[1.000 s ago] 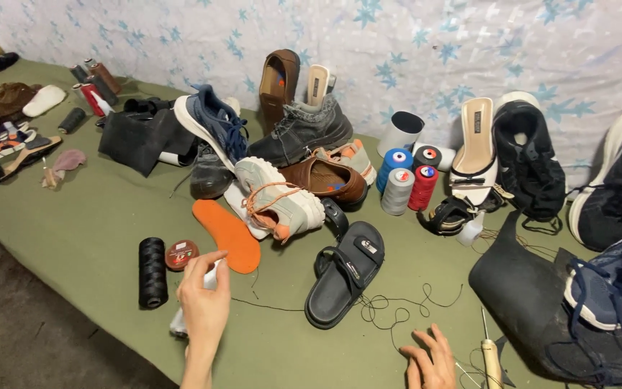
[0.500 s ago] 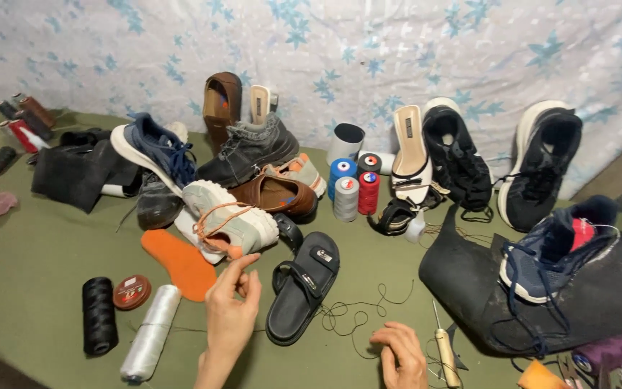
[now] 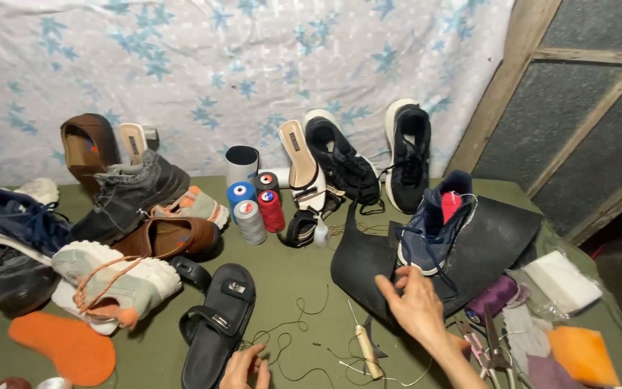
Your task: Hand-sewing a sandal strap and using a sponge to apply treatment to shoe materials on a repair bench.
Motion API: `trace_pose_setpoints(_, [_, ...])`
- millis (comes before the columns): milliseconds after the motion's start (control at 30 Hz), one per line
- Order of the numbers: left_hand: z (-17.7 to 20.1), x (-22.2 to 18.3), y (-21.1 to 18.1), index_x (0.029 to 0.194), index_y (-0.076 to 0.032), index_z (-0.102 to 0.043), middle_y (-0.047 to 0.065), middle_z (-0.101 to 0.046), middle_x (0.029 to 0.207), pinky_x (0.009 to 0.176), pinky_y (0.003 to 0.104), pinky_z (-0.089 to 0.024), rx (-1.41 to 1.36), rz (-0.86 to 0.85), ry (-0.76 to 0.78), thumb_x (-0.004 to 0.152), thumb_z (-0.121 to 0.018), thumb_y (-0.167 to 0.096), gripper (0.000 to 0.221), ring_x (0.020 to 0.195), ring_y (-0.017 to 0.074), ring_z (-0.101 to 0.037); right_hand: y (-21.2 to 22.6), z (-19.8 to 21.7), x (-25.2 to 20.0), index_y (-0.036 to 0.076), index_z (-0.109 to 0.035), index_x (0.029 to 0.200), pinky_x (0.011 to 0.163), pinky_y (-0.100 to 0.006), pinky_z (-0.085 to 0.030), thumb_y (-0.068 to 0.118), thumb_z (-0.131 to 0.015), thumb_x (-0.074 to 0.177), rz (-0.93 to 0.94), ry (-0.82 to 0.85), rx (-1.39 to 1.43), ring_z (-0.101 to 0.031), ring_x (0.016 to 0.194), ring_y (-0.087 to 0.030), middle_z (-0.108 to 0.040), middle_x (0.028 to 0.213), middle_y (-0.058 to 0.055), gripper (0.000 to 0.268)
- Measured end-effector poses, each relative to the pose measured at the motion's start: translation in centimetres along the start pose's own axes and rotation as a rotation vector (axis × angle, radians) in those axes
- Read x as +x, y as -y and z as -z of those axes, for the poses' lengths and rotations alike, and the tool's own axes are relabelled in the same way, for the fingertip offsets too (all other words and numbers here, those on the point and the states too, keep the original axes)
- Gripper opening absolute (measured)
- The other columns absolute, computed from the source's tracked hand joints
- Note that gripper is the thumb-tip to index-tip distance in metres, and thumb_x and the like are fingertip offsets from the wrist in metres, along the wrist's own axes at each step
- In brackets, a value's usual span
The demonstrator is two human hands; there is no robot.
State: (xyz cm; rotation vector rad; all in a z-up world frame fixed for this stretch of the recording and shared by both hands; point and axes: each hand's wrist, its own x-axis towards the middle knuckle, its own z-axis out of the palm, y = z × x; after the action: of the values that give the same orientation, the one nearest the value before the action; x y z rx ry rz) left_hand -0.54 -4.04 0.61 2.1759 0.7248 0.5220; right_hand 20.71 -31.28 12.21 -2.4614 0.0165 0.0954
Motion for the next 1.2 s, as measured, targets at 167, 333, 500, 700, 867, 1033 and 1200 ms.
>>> trace_pose_setpoints(167, [1.2,-0.7,-5.9,0.107,-0.033,-0.084,-0.012,-0.076,0.079,0.077,0.017,-0.057,0.015,0.122,0.038,0.085,-0.067,-0.023,0.029,0.070,0.0042,-0.069,-2.8,-7.0,-0.3,0.009,-0.055,0.132,0.068,-0.042,-0.044,0.037,-0.066,0.093,0.171,0.073,0.193,-0.056,0.062,-0.024,-0.051,0.069,-0.004,0.049])
trace_pose_setpoints(333, [0.2,-0.7,-11.1,0.140,-0.026,-0.066,-0.001,-0.074,0.102,0.075,0.024,-0.058,-0.367,0.210,0.275,0.078,-0.078,-0.037,0.065,0.080,0.0087,-0.070,-2.7,-8.2,-4.8,0.016,-0.057,0.143,0.071,-0.042,-0.044,0.011,-0.055,0.096,0.718,-0.019,-0.084,-0.050,0.084,-0.028,-0.056,0.100,-0.007,0.047])
trace_pose_setpoints(500, [-0.8,0.8,-18.2,0.163,-0.032,-0.015,-0.001,-0.036,0.157,0.099,0.037,-0.056,-0.357,0.369,0.495,0.077,-0.075,-0.047,0.106,0.131,0.0150,-0.056,-4.0,-7.9,-6.7,0.017,-0.054,0.145,0.074,-0.046,-0.042,0.001,-0.057,0.082,0.863,0.095,-0.223,-0.045,0.092,-0.033,-0.049,0.105,-0.012,0.066])
trace_pose_setpoints(700, [-5.5,1.9,-16.8,0.163,-0.030,-0.002,0.007,-0.019,0.166,0.102,0.044,-0.050,-0.252,0.294,0.392,0.079,-0.067,-0.033,0.106,0.116,0.0299,-0.059,-6.6,-7.7,-7.1,0.012,-0.058,0.135,0.095,-0.055,-0.038,-0.005,-0.062,0.077,0.974,0.246,-0.287,-0.045,0.114,-0.042,-0.047,0.128,-0.023,0.060])
trace_pose_setpoints(867, [-5.8,3.5,-12.9,0.160,-0.025,-0.026,0.007,-0.055,0.154,0.113,0.042,-0.043,-0.357,0.389,0.308,0.093,-0.046,-0.007,0.072,0.144,0.0236,-0.052,-7.5,-4.0,-6.8,0.017,-0.066,0.133,0.094,-0.049,-0.043,0.008,-0.062,0.092,0.953,0.072,0.000,-0.054,0.113,-0.034,-0.058,0.122,-0.012,0.043])
trace_pose_setpoints(1033, [-3.2,3.2,-15.4,0.157,-0.011,-0.029,0.014,-0.054,0.149,0.086,0.049,-0.065,-0.960,0.828,0.258,0.102,-0.050,-0.026,0.061,0.085,0.0422,-0.072,-13.2,1.0,-4.2,0.016,-0.064,0.126,0.087,-0.043,-0.052,0.034,-0.062,0.094,0.512,-0.098,-0.378,-0.059,0.106,-0.026,-0.063,0.116,-0.006,0.036])
trace_pose_setpoints(1200, [-3.5,3.5,-13.8,0.134,0.010,-0.035,0.027,-0.054,0.139,0.093,0.059,-0.060,-1.147,0.957,0.157,0.101,-0.055,-0.009,0.043,0.113,0.0414,-0.062,-21.6,-2.1,-1.3,0.025,-0.049,0.135,0.097,-0.048,-0.053,0.059,-0.068,0.086,0.236,0.135,-0.797,-0.053,0.124,-0.028,-0.055,0.131,-0.004,0.062])
